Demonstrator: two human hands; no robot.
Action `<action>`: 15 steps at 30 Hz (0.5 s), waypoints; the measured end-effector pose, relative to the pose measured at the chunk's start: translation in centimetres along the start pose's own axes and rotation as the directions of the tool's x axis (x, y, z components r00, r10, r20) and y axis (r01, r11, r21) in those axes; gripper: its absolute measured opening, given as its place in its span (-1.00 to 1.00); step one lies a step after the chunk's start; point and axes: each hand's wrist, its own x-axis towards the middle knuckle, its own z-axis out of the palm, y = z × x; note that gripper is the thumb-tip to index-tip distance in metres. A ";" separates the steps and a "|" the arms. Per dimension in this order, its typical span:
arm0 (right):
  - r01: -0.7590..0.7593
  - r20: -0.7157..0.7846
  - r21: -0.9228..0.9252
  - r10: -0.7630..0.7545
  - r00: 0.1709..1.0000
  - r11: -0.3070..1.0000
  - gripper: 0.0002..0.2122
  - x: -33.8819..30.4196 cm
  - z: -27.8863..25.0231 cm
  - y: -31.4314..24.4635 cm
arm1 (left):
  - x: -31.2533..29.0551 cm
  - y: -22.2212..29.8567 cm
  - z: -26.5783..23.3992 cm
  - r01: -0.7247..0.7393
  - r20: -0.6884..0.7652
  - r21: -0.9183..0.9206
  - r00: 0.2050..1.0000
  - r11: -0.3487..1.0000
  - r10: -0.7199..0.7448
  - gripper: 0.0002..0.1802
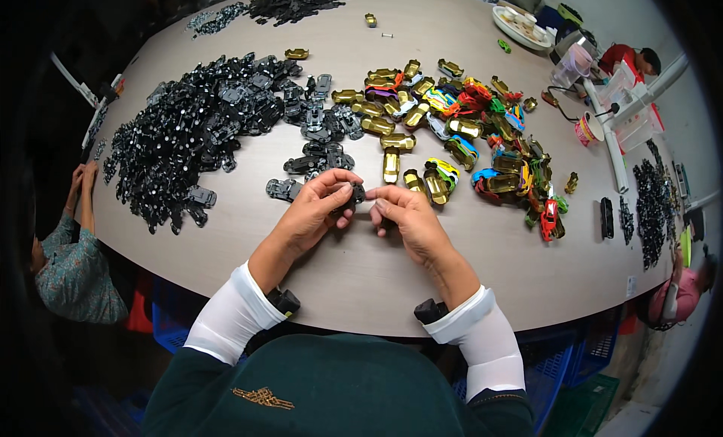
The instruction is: The person assembles small toy cars by hand at a large table. They pick up a grey chassis and a colored body, fit them together, and place the completed unit on the table. This process is repeated with various colored bodies throughout the clip.
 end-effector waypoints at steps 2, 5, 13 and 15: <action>-0.002 -0.045 0.000 0.002 0.999 1.000 -0.77 -0.4 1.0 -1.0 | 0.0 0.0 -0.1 0.014 0.009 0.035 1.000 0.999 -0.014 -0.73; -0.055 -0.090 -0.006 0.055 0.994 0.998 -0.77 -0.6 1.5 -1.6 | 0.0 0.0 0.0 0.039 0.016 0.086 0.999 0.996 -0.040 -0.74; -0.078 0.033 0.058 0.076 0.997 0.995 -0.80 -0.5 0.7 -1.2 | 0.0 0.2 0.1 0.122 0.008 0.070 0.992 0.990 -0.123 -0.83; -0.072 0.062 0.105 0.065 0.996 0.992 -0.83 -0.4 0.8 -1.1 | 0.1 0.1 0.0 0.113 0.014 0.045 0.993 0.993 -0.113 -0.80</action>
